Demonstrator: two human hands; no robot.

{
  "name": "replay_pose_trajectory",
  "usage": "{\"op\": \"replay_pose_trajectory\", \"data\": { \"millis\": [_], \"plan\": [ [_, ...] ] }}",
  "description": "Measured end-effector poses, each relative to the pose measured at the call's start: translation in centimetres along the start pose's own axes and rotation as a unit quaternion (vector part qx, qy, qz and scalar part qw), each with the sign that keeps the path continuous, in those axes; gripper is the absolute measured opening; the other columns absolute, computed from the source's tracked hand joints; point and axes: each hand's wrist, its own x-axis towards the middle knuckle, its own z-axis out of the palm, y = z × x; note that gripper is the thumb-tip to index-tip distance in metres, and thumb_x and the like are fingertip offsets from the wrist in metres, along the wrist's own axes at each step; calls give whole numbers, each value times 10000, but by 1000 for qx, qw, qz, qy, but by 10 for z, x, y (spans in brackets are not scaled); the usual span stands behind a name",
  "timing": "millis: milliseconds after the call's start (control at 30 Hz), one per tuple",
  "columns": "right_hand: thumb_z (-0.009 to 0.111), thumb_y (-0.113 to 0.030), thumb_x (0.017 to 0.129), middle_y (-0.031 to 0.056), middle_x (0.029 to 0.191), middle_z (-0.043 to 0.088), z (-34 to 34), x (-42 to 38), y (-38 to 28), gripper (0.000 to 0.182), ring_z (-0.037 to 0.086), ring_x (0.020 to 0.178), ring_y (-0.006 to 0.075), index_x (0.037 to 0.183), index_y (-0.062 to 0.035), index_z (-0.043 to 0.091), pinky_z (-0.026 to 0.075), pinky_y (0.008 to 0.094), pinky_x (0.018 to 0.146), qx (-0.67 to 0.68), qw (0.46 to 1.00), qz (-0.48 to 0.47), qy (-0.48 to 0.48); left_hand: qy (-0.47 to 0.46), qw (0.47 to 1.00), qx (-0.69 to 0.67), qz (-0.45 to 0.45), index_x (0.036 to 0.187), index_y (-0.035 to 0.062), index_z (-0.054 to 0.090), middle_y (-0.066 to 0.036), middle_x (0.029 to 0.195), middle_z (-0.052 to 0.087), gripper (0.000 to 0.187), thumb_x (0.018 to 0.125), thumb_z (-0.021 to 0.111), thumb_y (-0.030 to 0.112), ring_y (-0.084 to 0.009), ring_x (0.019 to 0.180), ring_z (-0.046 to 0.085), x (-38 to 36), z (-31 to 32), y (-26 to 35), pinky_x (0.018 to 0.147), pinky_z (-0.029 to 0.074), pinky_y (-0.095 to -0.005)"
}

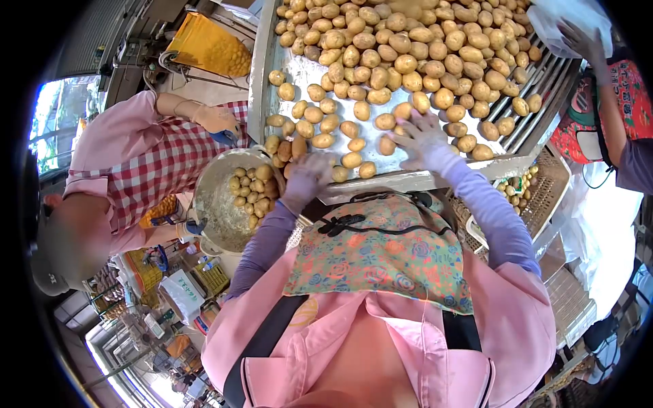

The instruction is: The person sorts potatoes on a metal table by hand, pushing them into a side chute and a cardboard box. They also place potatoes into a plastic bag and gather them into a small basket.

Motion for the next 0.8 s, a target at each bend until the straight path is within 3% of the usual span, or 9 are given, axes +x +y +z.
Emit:
{"op": "replay_pose_trajectory", "data": {
  "millis": [67,133,267,400,467,533,600,667,800],
  "plan": [
    [750,-634,763,124,1658,330,-9,37,-31,824,208,1555,408,1513,-436,470,122,572,1257,-1,998,25,-49,-53,992,68,-95,1379,100,621,-165,1304,659,484,931,670,274,-313,1220,621,16,-16,-22,1049,475,-403],
    [832,-484,734,106,1645,341,25,72,-46,866,247,1546,392,1517,-423,466,188,579,1241,94,993,-72,28,-50,987,23,-150,1406,169,613,-171,1408,602,487,984,580,410,-383,1344,520,42,-15,-56,1132,370,-563],
    [744,-424,840,88,1632,353,40,117,-95,771,266,1540,388,1540,-392,423,215,556,1243,-10,988,-152,-27,-12,961,111,-253,1469,191,554,-224,1521,493,558,999,530,490,-477,1432,409,89,17,-59,1171,296,-620],
    [682,-310,896,57,1283,675,60,112,-41,392,558,1306,271,1283,-256,709,312,452,1212,189,940,-281,34,-21,970,103,-217,1530,228,486,-241,1621,344,648,983,528,572,-529,1482,290,87,78,-7,1188,203,-681],
    [642,-273,923,27,1064,732,-36,106,-22,243,632,1151,230,1105,-198,786,373,393,1158,68,985,-119,-107,-22,997,19,-73,1580,259,419,-231,1618,357,667,990,558,539,-541,1488,264,56,64,-2,1217,170,-655],
    [627,-298,933,42,1157,717,-29,89,52,293,612,1182,252,1181,-209,757,399,427,1110,147,970,-60,182,-65,998,-17,-16,1591,269,397,-214,1637,334,690,983,570,546,-511,1497,269,38,41,-16,1226,170,-632],
    [615,-374,939,59,1314,659,-28,89,91,412,575,1252,290,1308,-203,685,388,486,1113,-64,953,44,292,-3,997,-63,-54,1598,246,386,-207,1636,341,710,984,558,560,-489,1501,276,23,58,-49,1220,179,-640],
    [625,-503,909,73,1489,542,-57,100,102,618,469,1386,387,1466,-247,548,286,566,1196,-91,963,228,113,34,988,125,-85,1613,223,357,-196,1631,364,733,994,520,580,-502,1506,256,35,49,-62,1223,145,-646],
    [658,-663,806,119,1574,442,-110,107,59,795,286,1472,544,1528,-416,438,172,665,1217,-29,938,341,49,38,963,112,-244,1591,176,406,-191,1626,370,735,995,494,597,-530,1490,253,114,14,-18,1214,152,-653]
  ]
}}
